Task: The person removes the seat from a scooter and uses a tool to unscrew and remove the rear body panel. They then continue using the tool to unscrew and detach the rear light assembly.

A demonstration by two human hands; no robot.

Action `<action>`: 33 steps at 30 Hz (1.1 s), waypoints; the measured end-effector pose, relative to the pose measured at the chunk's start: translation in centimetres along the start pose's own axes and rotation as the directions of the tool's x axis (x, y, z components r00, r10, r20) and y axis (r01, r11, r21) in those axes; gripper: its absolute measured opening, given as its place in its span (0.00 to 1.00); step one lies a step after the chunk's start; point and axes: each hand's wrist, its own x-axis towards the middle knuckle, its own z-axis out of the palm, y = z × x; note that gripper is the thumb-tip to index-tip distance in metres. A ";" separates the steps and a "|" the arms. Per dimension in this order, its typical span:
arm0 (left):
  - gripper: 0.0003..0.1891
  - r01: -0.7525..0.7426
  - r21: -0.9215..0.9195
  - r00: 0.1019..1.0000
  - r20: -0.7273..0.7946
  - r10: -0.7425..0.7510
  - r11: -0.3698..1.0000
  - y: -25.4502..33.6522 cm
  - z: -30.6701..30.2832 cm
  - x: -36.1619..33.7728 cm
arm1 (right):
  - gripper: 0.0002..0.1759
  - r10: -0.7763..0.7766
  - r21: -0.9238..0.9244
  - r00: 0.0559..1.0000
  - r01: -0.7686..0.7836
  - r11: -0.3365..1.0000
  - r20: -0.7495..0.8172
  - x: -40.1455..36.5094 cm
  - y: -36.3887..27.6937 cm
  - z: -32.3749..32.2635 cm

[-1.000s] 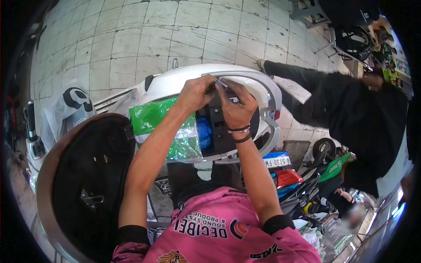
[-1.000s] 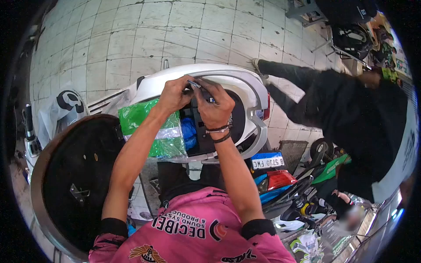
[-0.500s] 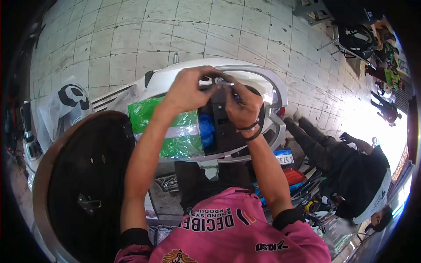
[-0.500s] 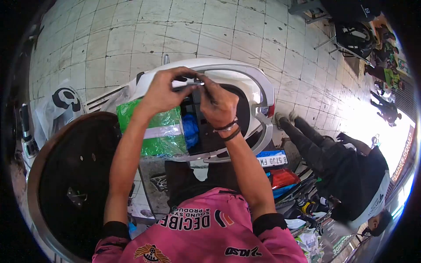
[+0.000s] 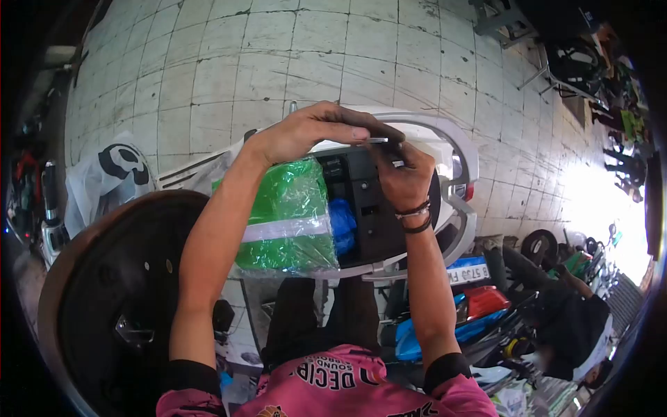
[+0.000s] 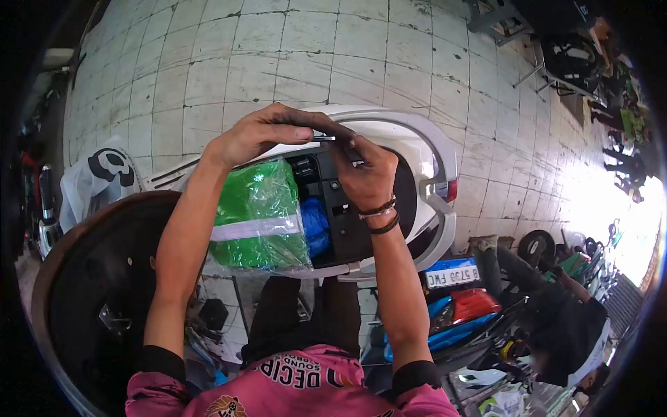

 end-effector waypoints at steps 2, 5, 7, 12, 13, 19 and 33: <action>0.25 -0.036 0.002 0.999 0.037 0.035 0.999 -0.1 0.0 0.1 | 0.07 -0.033 -0.007 0.999 0.033 0.999 0.009 -0.3 -0.5 -0.2; 0.25 -0.086 0.159 0.991 0.120 0.067 0.984 -0.1 -0.6 0.5 | 0.08 -0.188 0.009 0.982 0.189 0.982 -0.028 -0.1 -0.2 0.0; 0.24 -0.068 0.166 0.989 0.142 0.044 0.984 0.3 -0.7 1.4 | 0.08 -0.109 0.023 0.993 0.108 0.994 0.043 0.4 -0.7 -0.4; 0.19 -0.135 0.324 0.991 0.019 0.136 0.936 0.3 1.6 2.8 | 0.10 -0.110 0.006 0.992 0.109 0.994 0.068 -0.3 -0.4 -0.4; 0.18 -0.126 0.445 0.984 -0.057 0.168 0.886 0.2 2.6 2.7 | 0.11 -0.091 -0.006 0.995 0.091 0.996 0.036 -0.8 -0.3 -0.2; 0.19 -0.204 0.811 0.715 -0.259 0.649 0.549 -0.7 4.6 3.5 | 0.16 -0.091 -0.105 0.993 0.083 0.991 -0.071 -1.0 1.0 1.4; 0.10 -0.051 0.640 0.918 -0.271 0.288 0.767 3.1 4.0 0.9 | 0.14 -0.030 -0.066 0.999 0.031 0.997 0.025 -1.3 0.5 1.0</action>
